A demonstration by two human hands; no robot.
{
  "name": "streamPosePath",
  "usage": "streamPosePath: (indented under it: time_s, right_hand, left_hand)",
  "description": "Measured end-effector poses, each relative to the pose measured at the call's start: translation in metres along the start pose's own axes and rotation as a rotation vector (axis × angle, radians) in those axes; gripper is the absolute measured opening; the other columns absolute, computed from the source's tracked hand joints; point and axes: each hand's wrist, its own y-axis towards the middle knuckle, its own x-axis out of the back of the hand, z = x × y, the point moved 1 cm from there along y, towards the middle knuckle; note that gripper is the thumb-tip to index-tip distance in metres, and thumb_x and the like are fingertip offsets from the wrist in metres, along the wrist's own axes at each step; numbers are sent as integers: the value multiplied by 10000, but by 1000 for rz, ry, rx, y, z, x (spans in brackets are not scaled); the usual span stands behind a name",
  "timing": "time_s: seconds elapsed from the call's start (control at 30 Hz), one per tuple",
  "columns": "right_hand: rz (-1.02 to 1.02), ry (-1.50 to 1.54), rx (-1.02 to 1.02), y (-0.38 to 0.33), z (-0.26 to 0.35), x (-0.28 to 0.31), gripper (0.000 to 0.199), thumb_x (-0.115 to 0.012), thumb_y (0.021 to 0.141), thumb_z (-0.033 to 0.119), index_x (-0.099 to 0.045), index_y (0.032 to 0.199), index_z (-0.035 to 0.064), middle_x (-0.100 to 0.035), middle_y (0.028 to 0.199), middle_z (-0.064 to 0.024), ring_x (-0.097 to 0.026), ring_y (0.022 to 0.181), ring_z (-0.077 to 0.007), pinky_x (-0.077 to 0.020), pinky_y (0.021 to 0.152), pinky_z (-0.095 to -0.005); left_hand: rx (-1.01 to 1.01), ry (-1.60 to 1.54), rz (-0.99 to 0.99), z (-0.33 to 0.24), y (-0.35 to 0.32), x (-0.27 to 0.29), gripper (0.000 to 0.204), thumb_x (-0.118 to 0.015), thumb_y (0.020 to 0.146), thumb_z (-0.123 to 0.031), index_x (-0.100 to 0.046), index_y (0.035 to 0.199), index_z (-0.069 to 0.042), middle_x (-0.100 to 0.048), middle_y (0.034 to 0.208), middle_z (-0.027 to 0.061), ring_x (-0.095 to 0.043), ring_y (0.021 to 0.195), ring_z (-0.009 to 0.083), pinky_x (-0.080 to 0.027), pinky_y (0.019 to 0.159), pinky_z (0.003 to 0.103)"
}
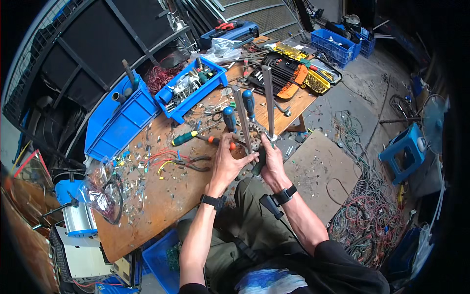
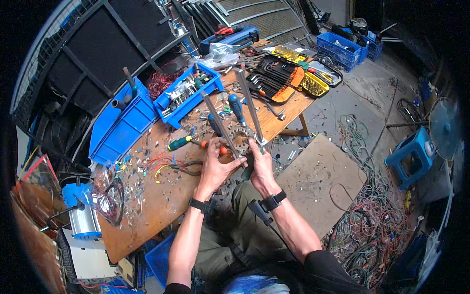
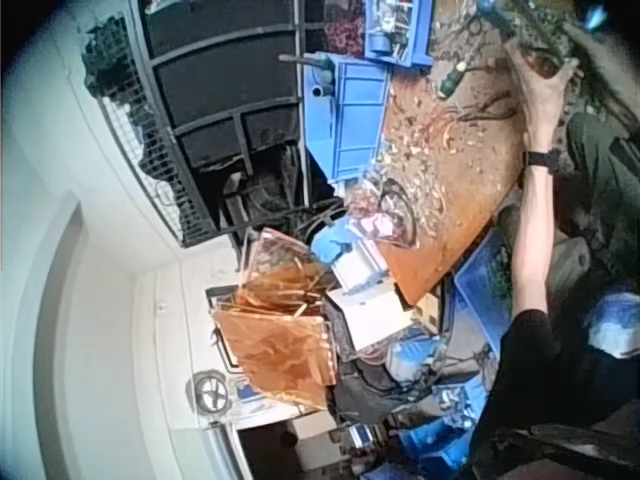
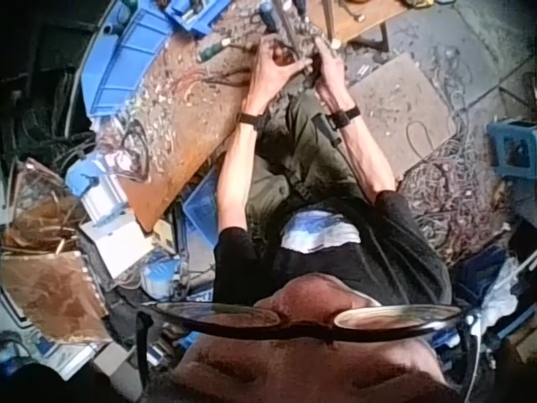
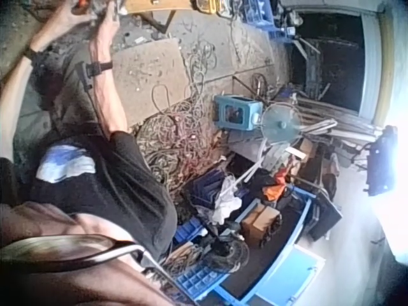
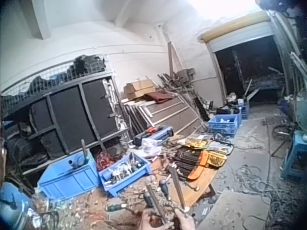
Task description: The recorder is stripping wires and using tools to assemble or repair electronic components on a metal frame.
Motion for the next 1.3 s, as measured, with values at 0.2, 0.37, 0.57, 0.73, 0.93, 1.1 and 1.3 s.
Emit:
streamPosePath:
  time_s: [0.2, 0.37, 0.57, 0.73, 0.93, 1.1, 1.3]
  right_hand:
    - [-43, 62, -47, -1, 0, -4, 276, -799, 1001, 339, -650, 1011, 107, -595, 855, 19, -585, 689, -113, -452, 530, -277]
    - [-24, 39, -42, -5, 3, 0, 297, -821, 981, 336, -647, 1056, 108, -616, 861, 24, -600, 699, -104, -450, 524, -267]
    - [2, -56, -66, -14, 13, 1, 298, -834, 971, 310, -650, 1085, 105, -654, 896, 33, -628, 734, -100, -441, 537, -250]
    - [23, -14, -82, -9, 12, 6, 290, -838, 967, 299, -670, 1089, 96, -669, 881, 35, -631, 750, -91, -441, 549, -248]
    - [55, -42, -100, -14, 13, 6, 232, -837, 966, 262, -683, 1049, 110, -680, 864, 34, -633, 755, -78, -432, 554, -240]
    - [12, -66, -75, -16, 12, -1, 208, -830, 969, 227, -686, 1051, 101, -671, 859, 35, -619, 734, -72, -425, 556, -240]
    - [38, -75, -17, -18, 13, -5, 178, -835, 953, 176, -694, 1005, 79, -656, 820, 18, -576, 690, -69, -425, 564, -242]
  left_hand:
    - [17, -27, -6, 10, -1, -2, 724, -978, 772, -251, -546, 1316, -47, -627, 1234, 79, -628, 1131, 207, -520, 995, 371]
    - [-12, 13, -15, 7, 1, -1, 795, -988, 754, -379, -556, 1338, -57, -629, 1232, 104, -630, 1119, 265, -519, 979, 417]
    - [-29, 0, -15, 1, 0, -2, 659, -959, 803, -121, -550, 1316, -53, -644, 1252, 60, -643, 1149, 157, -533, 1009, 337]
    - [-58, 63, 88, 9, 2, 5, 714, -960, 794, -101, -520, 1355, -58, -616, 1296, 61, -606, 1225, 160, -483, 1067, 339]
    - [3, -80, 77, 12, 4, -1, 877, -962, 783, -66, -435, 1483, -50, -580, 1409, 87, -567, 1348, 194, -433, 1173, 355]
    - [10, -126, 72, 6, 4, 2, 947, -959, 780, -49, -385, 1534, -34, -531, 1483, 112, -525, 1412, 214, -398, 1226, 372]
    - [9, -97, 71, 6, 5, 4, 972, -966, 779, -86, -368, 1544, -32, -487, 1521, 136, -486, 1449, 240, -370, 1252, 393]
